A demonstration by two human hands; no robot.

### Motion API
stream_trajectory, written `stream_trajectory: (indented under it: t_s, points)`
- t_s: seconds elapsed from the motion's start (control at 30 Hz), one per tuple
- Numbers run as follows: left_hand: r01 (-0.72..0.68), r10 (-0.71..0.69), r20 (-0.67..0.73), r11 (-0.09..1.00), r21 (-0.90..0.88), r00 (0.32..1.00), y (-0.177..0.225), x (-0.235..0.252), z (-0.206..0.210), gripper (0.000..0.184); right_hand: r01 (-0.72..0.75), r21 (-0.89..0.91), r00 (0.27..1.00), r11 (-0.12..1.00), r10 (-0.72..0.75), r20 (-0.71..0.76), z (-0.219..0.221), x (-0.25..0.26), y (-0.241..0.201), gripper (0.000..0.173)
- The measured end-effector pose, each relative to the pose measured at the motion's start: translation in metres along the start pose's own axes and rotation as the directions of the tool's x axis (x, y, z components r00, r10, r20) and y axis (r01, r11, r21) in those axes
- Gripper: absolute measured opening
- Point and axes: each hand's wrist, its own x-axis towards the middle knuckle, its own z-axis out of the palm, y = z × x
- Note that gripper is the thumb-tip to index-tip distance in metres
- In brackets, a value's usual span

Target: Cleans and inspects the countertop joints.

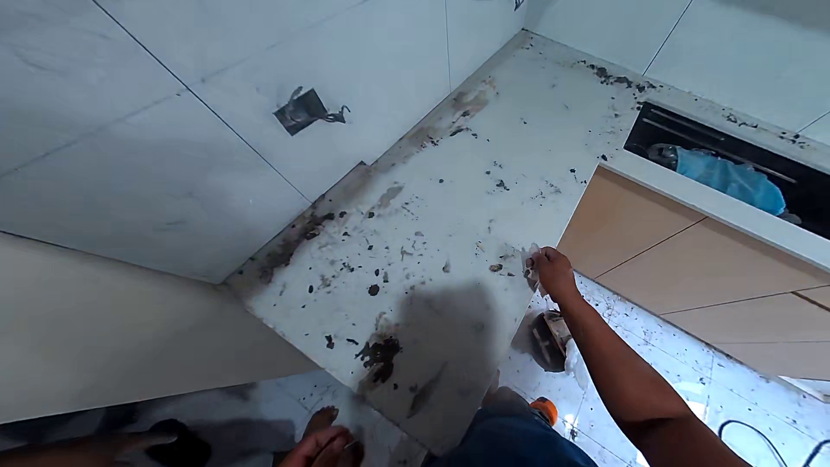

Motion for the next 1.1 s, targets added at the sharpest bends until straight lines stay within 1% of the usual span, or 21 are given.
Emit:
stream_trajectory:
  t_s: [0.03, 0.1, 0.17, 0.2, 0.27, 0.3, 0.37, 0.43, 0.5, 0.53, 0.57, 0.6, 0.67, 0.73, 0.77, 0.83, 0.9, 0.97, 1.0, 1.07, 1.1]
  points:
    - [-0.056, 0.056, 0.028, 0.998, 0.007, 0.998, 0.011, 0.008, 0.001, 0.030, -0.014, 0.074, 1.000, 0.997, 0.015, -0.015, 0.001, 0.002, 0.002, 0.027]
    - [-0.124, 0.122, 0.068, 0.992, 0.029, 0.990, 0.039, 0.023, 0.013, 0.030, -0.017, 0.204, 1.000, 0.979, 0.021, -0.019, 0.003, 0.005, 0.009, 0.025]
    - [-0.224, 0.214, 0.117, 0.972, 0.073, 0.970, 0.065, 0.044, 0.037, 0.035, 0.028, 0.292, 1.000, 0.956, -0.030, 0.002, 0.001, 0.004, 0.018, 0.023]
    - [-0.262, 0.238, 0.182, 0.957, 0.123, 0.954, 0.082, 0.057, 0.051, 0.038, 0.061, 0.330, 0.998, 0.942, -0.067, 0.008, 0.000, 0.005, 0.023, 0.022]
    - [-0.318, 0.216, 0.358, 0.913, 0.254, 0.908, 0.124, 0.084, 0.080, 0.042, 0.110, 0.411, 0.992, 0.905, -0.126, 0.011, -0.002, 0.005, 0.034, 0.020]
    - [-0.351, 0.201, 0.420, 0.881, 0.317, 0.885, 0.145, 0.099, 0.098, 0.041, 0.127, 0.441, 0.989, 0.888, -0.146, 0.010, -0.002, 0.005, 0.037, 0.018]
    - [-0.388, 0.179, 0.465, 0.827, 0.406, 0.867, 0.179, 0.132, 0.140, 0.044, 0.165, 0.458, 0.981, 0.874, -0.195, 0.019, -0.002, 0.003, 0.042, 0.016]
    - [-0.348, 0.116, 0.457, 0.813, 0.466, 0.882, 0.203, 0.168, 0.185, 0.058, 0.211, 0.376, 0.967, 0.902, -0.249, 0.056, -0.006, -0.001, 0.048, 0.017]
    - [-0.233, 0.011, 0.393, 0.820, 0.522, 0.919, 0.227, 0.197, 0.221, 0.076, 0.262, 0.260, 0.948, 0.929, -0.298, 0.111, -0.009, -0.002, 0.050, 0.021]
    - [-0.186, -0.040, 0.365, 0.806, 0.562, 0.930, 0.240, 0.209, 0.234, 0.081, 0.289, 0.217, 0.936, 0.932, -0.323, 0.141, -0.009, -0.003, 0.050, 0.023]
    - [-0.164, -0.084, 0.352, 0.769, 0.618, 0.932, 0.251, 0.220, 0.245, 0.081, 0.312, 0.187, 0.925, 0.931, -0.343, 0.164, -0.009, -0.004, 0.050, 0.024]
    - [-0.163, -0.124, 0.355, 0.718, 0.676, 0.927, 0.258, 0.230, 0.255, 0.076, 0.330, 0.170, 0.915, 0.929, -0.359, 0.183, -0.010, -0.005, 0.051, 0.025]
    - [-0.190, -0.155, 0.359, 0.626, 0.757, 0.920, 0.257, 0.250, 0.276, 0.062, 0.374, 0.146, 0.895, 0.916, -0.397, 0.202, -0.013, -0.008, 0.055, 0.026]
    - [-0.223, -0.149, 0.387, 0.610, 0.760, 0.910, 0.249, 0.263, 0.287, 0.047, 0.432, 0.144, 0.865, 0.890, -0.454, 0.213, -0.018, -0.008, 0.062, 0.026]
    - [-0.244, -0.140, 0.408, 0.614, 0.751, 0.902, 0.245, 0.267, 0.289, 0.042, 0.430, 0.155, 0.861, 0.889, -0.456, 0.226, -0.020, -0.008, 0.064, 0.026]
    - [-0.282, -0.103, 0.431, 0.619, 0.733, 0.896, 0.236, 0.272, 0.286, 0.040, 0.394, 0.236, 0.866, 0.888, -0.444, 0.227, -0.025, -0.011, 0.066, 0.026]
    - [-0.299, -0.058, 0.443, 0.657, 0.692, 0.895, 0.229, 0.269, 0.276, 0.042, 0.335, 0.393, 0.877, 0.856, -0.436, 0.202, -0.027, -0.015, 0.066, 0.022]
    - [-0.267, -0.029, 0.420, 0.732, 0.627, 0.907, 0.223, 0.263, 0.266, 0.038, 0.287, 0.518, 0.888, 0.806, -0.427, 0.173, -0.029, -0.018, 0.067, 0.020]
    - [-0.244, -0.030, 0.406, 0.759, 0.604, 0.913, 0.221, 0.259, 0.263, 0.036, 0.265, 0.552, 0.898, 0.791, -0.410, 0.156, -0.029, -0.019, 0.067, 0.021]
    - [-0.204, -0.036, 0.381, 0.796, 0.570, 0.924, 0.220, 0.251, 0.256, 0.034, 0.235, 0.559, 0.926, 0.795, -0.358, 0.119, -0.031, -0.018, 0.067, 0.021]
    - [-0.193, -0.033, 0.373, 0.811, 0.552, 0.927, 0.220, 0.246, 0.253, 0.034, 0.230, 0.508, 0.936, 0.830, -0.332, 0.119, -0.033, -0.017, 0.066, 0.020]
